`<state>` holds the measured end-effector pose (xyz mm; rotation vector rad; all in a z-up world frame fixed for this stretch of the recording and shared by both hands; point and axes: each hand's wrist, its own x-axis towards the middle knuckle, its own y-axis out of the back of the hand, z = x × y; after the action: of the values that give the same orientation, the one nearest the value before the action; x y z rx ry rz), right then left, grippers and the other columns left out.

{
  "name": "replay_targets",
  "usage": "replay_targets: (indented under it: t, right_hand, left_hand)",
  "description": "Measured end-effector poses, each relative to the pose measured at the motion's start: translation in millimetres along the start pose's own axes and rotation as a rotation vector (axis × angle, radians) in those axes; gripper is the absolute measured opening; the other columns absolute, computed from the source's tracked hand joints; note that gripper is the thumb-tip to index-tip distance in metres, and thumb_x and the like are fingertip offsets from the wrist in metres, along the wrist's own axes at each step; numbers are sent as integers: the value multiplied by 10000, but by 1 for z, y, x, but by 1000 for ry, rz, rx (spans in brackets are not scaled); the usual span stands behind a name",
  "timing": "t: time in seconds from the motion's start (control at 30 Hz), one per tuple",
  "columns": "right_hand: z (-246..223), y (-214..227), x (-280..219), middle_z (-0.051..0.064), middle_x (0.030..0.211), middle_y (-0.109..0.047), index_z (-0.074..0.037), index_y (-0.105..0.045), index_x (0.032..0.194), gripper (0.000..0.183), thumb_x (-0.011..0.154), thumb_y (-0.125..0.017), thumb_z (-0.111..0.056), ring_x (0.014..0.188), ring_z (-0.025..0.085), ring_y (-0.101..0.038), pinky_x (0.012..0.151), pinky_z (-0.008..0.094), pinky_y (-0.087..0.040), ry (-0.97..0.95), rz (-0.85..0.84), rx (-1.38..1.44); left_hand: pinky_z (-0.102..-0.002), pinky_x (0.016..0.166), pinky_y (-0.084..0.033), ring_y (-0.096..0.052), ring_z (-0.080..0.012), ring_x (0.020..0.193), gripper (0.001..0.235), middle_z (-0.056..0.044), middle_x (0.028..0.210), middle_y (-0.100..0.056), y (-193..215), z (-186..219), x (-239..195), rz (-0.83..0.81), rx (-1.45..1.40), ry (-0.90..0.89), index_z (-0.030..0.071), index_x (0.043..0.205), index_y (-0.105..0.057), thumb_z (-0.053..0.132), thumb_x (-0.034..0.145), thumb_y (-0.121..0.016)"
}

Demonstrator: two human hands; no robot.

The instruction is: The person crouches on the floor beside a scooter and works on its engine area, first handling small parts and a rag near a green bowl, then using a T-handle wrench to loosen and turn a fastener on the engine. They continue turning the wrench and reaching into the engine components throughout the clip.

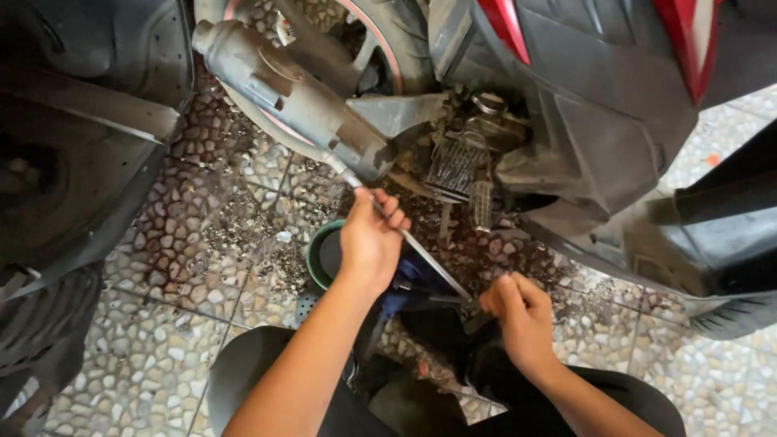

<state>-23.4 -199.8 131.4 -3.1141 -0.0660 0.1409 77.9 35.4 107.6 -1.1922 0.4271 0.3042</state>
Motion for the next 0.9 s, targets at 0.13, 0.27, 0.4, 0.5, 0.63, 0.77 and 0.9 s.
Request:
replay_targets:
  t: [0.13, 0.27, 0.4, 0.5, 0.63, 0.77, 0.9]
  right_hand:
    - [16, 6, 19, 37, 770, -500, -27, -506, 771, 401, 1124, -534, -216, 737, 154, -493, 775, 340, -503, -285, 160, 225]
    - [18, 15, 27, 77, 835, -630, 3, -604, 850, 326, 1054, -542, -244, 822, 186, -608, 820, 351, -496, -543, 232, 229]
    - [22, 20, 23, 89, 866, -633, -9, -617, 920, 258, 1042, -577, -233, 888, 250, -673, 913, 408, -544, -700, 237, 427]
    - [13, 17, 20, 106, 877, -660, 3, -629, 918, 268, 1025, -576, -238, 887, 250, -678, 910, 420, -544, -755, 179, 453]
    - [20, 20, 17, 92, 878, -671, -19, -624, 915, 229, 1013, -588, -223, 884, 235, -680, 909, 410, -546, -763, 115, 489]
    - [32, 25, 12, 75, 898, -690, 9, -654, 939, 283, 1032, -576, -246, 889, 179, -664, 883, 347, -527, -694, 78, 257]
    - [24, 14, 14, 51, 933, -671, -6, -669, 1101, 204, 1019, -637, -190, 862, 125, -591, 793, 314, -488, -537, -67, -128]
  left_hand:
    - [-351, 768, -430, -464, -184, 788, 334, -44, 869, -503, -30, -3, 3, 0, 122, -58, 57, 997, -545, 361, 1111, -467]
    - [-388, 857, -500, -583, -220, 881, 292, -75, 934, -595, -39, 0, 4, -29, 192, -69, 46, 1007, -567, 318, 1091, -502]
    - [-404, 945, -520, -683, -284, 1040, 287, -115, 1062, -694, -39, 0, 6, -135, 337, -32, 61, 1032, -603, 322, 1092, -501]
    - [-402, 973, -516, -689, -300, 1118, 284, -139, 1133, -715, -43, 0, 6, -169, 365, -28, 66, 1033, -607, 320, 1106, -505]
    - [-431, 1033, -526, -674, -324, 1208, 284, -173, 1216, -714, -56, 3, 5, -102, 347, 37, 87, 993, -595, 335, 1088, -496]
    - [-469, 1062, -521, -663, -334, 1239, 310, -185, 1244, -705, -61, -2, 4, -87, 296, 94, 91, 955, -571, 357, 1088, -482]
    - [-492, 1064, -523, -666, -345, 1230, 318, -207, 1256, -704, -63, -9, -1, -98, 283, 118, 92, 938, -556, 363, 1081, -470]
